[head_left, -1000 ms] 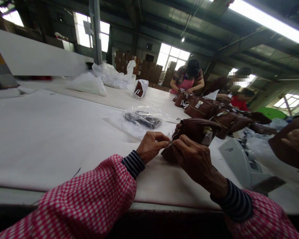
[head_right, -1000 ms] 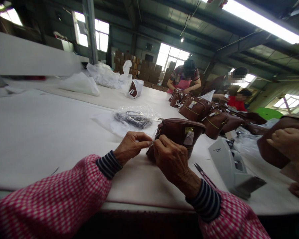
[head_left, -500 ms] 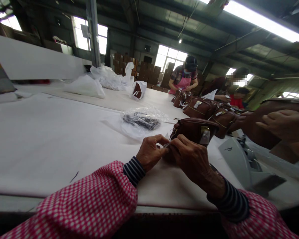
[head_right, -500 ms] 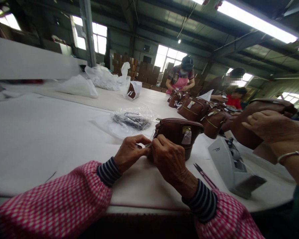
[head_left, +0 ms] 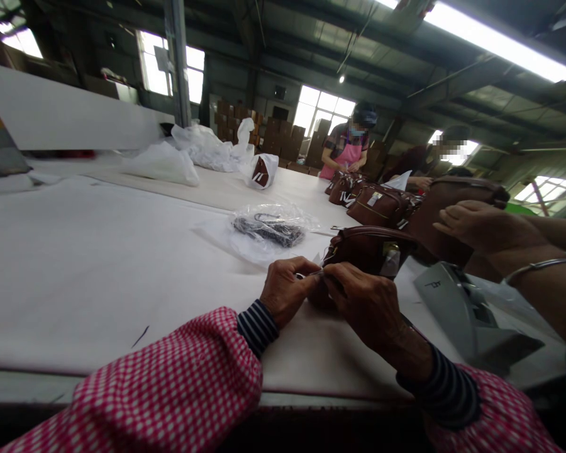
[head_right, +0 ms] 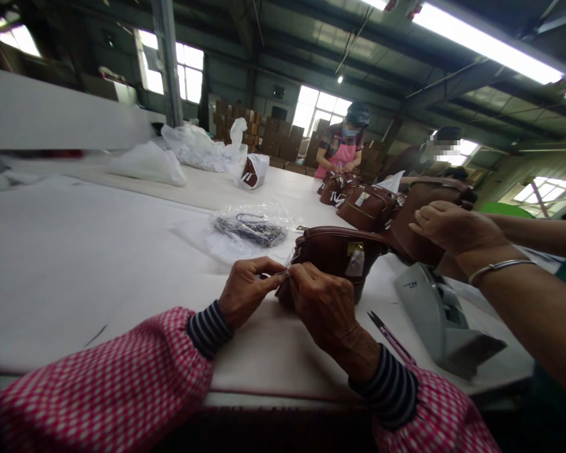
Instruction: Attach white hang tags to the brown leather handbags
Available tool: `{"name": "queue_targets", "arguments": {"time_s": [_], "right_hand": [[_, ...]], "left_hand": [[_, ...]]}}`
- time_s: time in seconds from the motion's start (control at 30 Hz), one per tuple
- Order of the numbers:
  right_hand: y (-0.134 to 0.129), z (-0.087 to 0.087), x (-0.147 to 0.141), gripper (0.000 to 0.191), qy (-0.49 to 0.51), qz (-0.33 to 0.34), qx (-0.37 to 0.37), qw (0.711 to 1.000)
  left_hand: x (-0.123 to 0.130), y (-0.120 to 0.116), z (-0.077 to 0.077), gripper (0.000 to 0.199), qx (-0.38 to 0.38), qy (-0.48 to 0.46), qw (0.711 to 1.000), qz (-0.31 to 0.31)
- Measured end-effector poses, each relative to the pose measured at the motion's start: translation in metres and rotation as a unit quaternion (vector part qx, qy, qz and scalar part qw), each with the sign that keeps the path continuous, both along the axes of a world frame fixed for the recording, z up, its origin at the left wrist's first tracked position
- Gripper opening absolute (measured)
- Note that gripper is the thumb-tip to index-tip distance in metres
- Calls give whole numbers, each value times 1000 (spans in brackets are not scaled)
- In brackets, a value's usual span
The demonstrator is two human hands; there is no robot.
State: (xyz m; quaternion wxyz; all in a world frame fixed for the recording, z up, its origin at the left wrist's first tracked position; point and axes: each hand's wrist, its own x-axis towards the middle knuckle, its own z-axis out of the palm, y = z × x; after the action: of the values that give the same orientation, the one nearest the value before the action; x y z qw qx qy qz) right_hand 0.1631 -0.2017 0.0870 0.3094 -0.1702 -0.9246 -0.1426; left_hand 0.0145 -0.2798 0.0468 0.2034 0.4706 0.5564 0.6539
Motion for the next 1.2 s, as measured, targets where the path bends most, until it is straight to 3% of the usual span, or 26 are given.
{"name": "queue_targets", "arguments": {"time_s": [0.3,0.67,0.8,1.03,1.2], "right_hand": [[-3,0,-3,12,-34,-17,12,999],[-12,29,-13,20,-146,-127,-124,973],[-10,44,-15,18,-186,-113,-144,965],[-3,55,-22,18,-255,-83,-70,961],[-5,63,-33,20,-287,-80,-16,955]], "left_hand": [[-1,4,4,11,24,-83,996,-3],[-3,1,-2,13,19,87,995,39],[-4,0,-5,10,31,139,988,58],[-3,0,-6,24,35,171,981,88],[-5,1,-10,22,40,219,969,105]]}}
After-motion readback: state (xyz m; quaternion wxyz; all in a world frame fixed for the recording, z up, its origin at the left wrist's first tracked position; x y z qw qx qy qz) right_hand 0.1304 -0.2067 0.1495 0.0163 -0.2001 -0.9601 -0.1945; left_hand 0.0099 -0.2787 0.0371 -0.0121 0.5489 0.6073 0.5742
